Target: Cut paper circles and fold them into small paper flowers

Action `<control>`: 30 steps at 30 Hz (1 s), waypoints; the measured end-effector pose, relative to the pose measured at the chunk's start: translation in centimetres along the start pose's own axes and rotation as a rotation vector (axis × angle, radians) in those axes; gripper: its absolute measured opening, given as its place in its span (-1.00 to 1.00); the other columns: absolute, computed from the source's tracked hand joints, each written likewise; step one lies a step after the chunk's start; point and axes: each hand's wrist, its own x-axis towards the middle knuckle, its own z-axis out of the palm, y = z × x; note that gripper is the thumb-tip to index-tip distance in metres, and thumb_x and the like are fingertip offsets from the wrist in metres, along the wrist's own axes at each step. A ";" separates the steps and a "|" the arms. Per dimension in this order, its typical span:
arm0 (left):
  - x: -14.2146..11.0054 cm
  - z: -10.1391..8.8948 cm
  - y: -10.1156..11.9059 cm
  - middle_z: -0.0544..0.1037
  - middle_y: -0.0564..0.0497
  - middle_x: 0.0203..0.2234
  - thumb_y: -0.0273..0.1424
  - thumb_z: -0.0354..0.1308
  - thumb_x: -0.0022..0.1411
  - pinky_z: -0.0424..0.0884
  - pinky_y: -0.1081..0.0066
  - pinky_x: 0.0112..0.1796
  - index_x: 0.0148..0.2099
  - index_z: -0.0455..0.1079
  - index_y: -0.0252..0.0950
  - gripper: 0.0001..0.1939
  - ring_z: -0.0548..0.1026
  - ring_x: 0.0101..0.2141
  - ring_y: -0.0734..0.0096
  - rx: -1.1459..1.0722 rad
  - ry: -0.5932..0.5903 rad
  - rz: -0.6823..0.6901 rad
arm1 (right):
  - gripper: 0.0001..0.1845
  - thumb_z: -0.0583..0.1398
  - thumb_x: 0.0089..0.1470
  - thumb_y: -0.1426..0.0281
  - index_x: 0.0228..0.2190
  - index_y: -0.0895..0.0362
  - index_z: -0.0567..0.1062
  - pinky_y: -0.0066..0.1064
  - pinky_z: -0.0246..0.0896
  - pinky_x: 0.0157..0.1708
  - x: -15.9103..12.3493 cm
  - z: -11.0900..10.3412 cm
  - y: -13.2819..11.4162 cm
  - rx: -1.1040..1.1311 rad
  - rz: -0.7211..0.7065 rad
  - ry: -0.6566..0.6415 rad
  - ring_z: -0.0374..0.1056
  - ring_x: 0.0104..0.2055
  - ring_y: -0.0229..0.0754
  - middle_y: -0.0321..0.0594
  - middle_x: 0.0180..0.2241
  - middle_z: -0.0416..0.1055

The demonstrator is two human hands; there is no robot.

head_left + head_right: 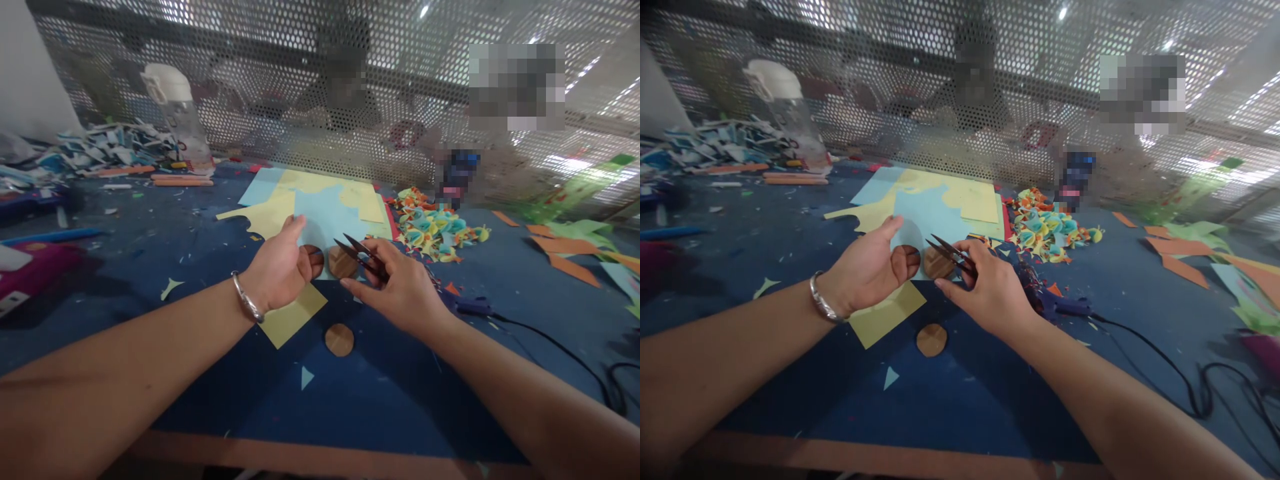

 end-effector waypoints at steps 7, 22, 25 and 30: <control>0.5 -0.4 -0.2 0.46 0.05 -0.50 -0.55 0.10 0.32 0.39 0.45 -0.41 -0.14 0.31 -0.26 -0.89 0.42 -0.57 0.51 0.039 -0.050 -0.006 | -0.52 0.36 0.01 0.21 -0.05 0.06 0.43 -0.38 0.35 -0.38 0.0 -0.1 0.0 0.013 0.004 -0.016 0.39 -0.42 -0.21 -0.32 -0.40 0.45; 0.3 -0.2 -0.5 0.61 0.03 -0.42 -0.75 0.19 0.03 0.38 0.45 -0.28 -0.34 0.50 -0.33 -0.77 0.51 -0.40 0.47 0.149 -0.167 0.041 | -0.54 0.34 0.00 0.27 -0.04 0.03 0.42 -0.37 0.27 -0.42 0.1 -0.5 0.1 0.029 0.012 -0.063 0.36 -0.47 -0.20 -0.38 -0.47 0.39; 0.3 -0.3 -0.5 0.59 0.05 -0.44 -0.75 0.23 0.00 0.39 0.42 -0.25 -0.37 0.49 -0.33 -0.77 0.50 -0.40 0.46 0.224 -0.167 0.080 | -0.54 0.32 0.01 0.30 -0.02 0.01 0.42 -0.37 0.26 -0.44 0.1 -0.5 0.2 0.034 -0.007 -0.083 0.34 -0.48 -0.21 -0.40 -0.49 0.36; 0.6 -0.7 -0.7 0.59 0.04 -0.48 -0.72 0.29 -0.04 0.40 0.41 -0.28 -0.39 0.51 -0.33 -0.79 0.53 -0.38 0.41 0.277 -0.167 0.101 | -0.52 0.31 0.04 0.33 0.02 0.00 0.41 -0.36 0.35 -0.35 -0.1 -0.6 0.4 0.083 -0.014 -0.066 0.42 -0.35 -0.17 -0.30 -0.35 0.46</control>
